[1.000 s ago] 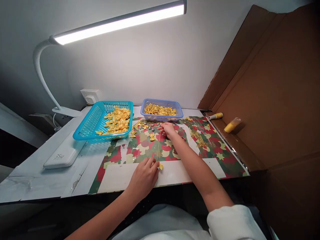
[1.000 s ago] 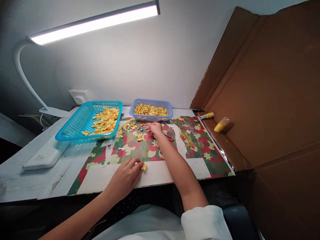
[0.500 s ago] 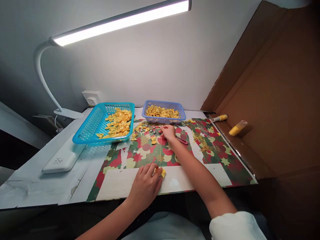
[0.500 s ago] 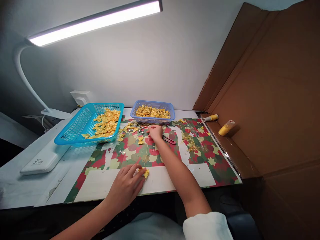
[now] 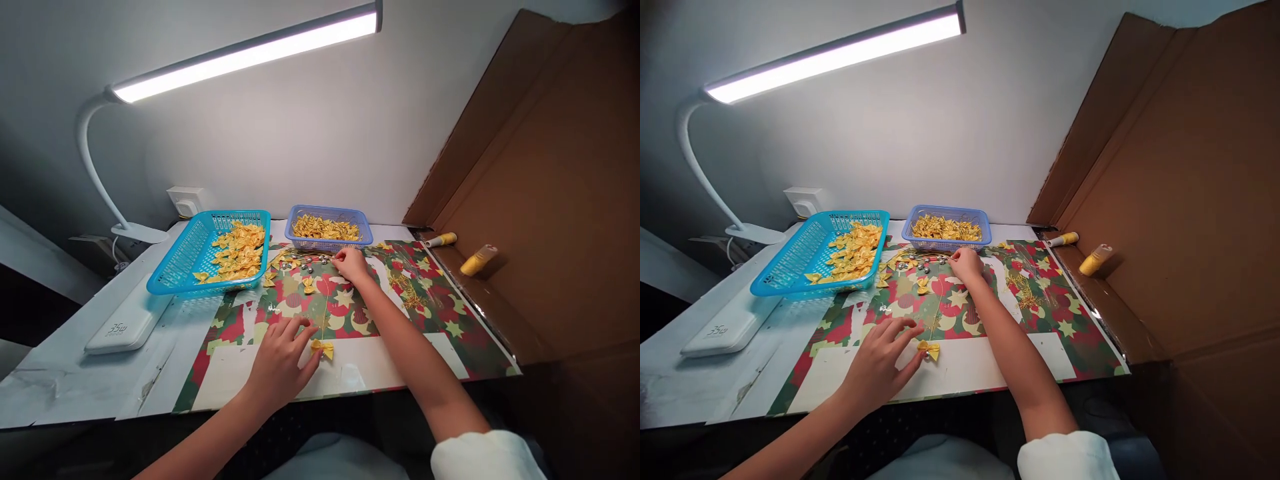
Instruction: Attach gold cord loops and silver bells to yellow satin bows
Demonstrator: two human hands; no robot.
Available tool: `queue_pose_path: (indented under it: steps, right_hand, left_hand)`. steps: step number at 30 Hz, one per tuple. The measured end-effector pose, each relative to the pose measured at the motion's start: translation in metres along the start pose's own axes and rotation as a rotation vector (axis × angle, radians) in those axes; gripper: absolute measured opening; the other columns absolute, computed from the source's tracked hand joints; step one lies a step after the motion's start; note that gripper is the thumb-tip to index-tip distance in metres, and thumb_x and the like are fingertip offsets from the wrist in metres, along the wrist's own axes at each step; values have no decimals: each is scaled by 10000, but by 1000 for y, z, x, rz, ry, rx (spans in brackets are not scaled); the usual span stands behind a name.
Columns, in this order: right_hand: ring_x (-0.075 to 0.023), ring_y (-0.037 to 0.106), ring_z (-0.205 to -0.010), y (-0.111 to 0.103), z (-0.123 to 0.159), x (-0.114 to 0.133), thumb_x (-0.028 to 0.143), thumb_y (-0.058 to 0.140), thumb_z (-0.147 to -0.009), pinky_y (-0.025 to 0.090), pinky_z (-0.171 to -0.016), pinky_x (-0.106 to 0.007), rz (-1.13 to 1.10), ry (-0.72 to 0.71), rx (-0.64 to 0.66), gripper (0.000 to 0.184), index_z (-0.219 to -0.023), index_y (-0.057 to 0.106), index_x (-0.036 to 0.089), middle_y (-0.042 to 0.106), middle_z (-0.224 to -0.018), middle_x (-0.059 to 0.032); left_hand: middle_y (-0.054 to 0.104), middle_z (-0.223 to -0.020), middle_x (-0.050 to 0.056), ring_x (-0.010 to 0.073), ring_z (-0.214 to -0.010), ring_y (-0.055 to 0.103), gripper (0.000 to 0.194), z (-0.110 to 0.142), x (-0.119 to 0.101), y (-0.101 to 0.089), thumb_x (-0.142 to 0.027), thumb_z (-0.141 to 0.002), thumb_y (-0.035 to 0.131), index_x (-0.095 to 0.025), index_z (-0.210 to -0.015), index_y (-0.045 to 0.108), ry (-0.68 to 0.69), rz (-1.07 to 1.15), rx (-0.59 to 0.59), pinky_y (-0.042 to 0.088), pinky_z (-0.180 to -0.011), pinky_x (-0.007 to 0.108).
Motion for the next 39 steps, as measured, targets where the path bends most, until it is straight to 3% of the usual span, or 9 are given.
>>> queue_pose_path:
  steps: [7,11,17,20,22,25,28,33,39]
  right_hand:
    - [-197,612,-1027,6,-2,-1,323,553,-936,531,-873,-398,272,-56,-27,275,-1175,586,191,594,-1218,-87]
    - [-197,616,-1002,-6,2,9,325,556,-933,528,-862,-407,343,-141,-116,272,-1149,590,163,610,-1169,-82]
    - [-207,550,-998,-25,36,45,209,436,-971,393,-868,-314,408,-480,-209,183,-977,612,158,653,-1011,-97]
    - [-224,538,-959,-16,55,59,188,442,-962,358,-817,-317,460,-602,-193,175,-944,614,166,658,-993,-102]
    - [-232,533,-939,-9,63,62,170,434,-960,345,-785,-321,492,-638,-184,180,-933,612,164,657,-979,-107]
    - [-235,528,-929,-1,71,61,162,417,-964,338,-767,-317,514,-650,-176,188,-949,604,165,653,-973,-107]
    - [-226,534,-912,2,76,57,148,413,-960,347,-766,-307,507,-627,-158,190,-948,602,166,652,-974,-97]
    - [-231,549,-920,5,83,52,24,425,-887,377,-785,-306,446,-512,-143,234,-936,611,158,654,-981,-103]
    - [-247,585,-888,3,83,41,11,454,-838,410,-749,-324,270,-349,-159,230,-775,614,164,648,-925,-131]
  left_hand:
    - [642,-1060,97,267,-930,602,164,-10,3,4,-257,-853,553,-197,-975,645,-24,58,19,494,-805,447]
    - [646,-1063,101,272,-947,601,157,-19,18,-3,-251,-866,549,-185,-971,646,-34,19,-14,490,-765,414]
    - [650,-1020,117,283,-951,602,323,-55,42,-28,-300,-906,537,-184,-1197,619,-79,-169,-191,463,-798,398]
    - [649,-948,129,306,-894,612,332,-80,54,-23,-333,-890,559,-173,-1162,662,-219,-242,-54,436,-703,379]
    - [655,-865,117,289,-808,623,215,-92,59,-15,-318,-852,603,-170,-929,740,-237,-225,4,409,-635,347]
    - [651,-738,80,225,-637,607,208,-97,66,-1,-278,-825,609,-186,-674,719,-258,-167,47,340,-526,297]
    - [639,-655,65,203,-594,591,248,-95,73,7,-229,-814,577,-187,-583,655,-295,-96,33,299,-496,278]
    - [594,-558,27,171,-537,537,240,-92,77,5,-229,-814,525,-190,-579,558,-327,64,-64,325,-533,276]
    - [544,-548,-12,135,-504,479,197,-87,81,4,-264,-814,506,-199,-628,505,-375,279,-211,346,-551,267]
Point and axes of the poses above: each hand's wrist, its own z-axis away from the middle knuckle, its own y-axis out of the palm, x = y × z, the point moved 6 cm from there along -z, towards the middle knuckle
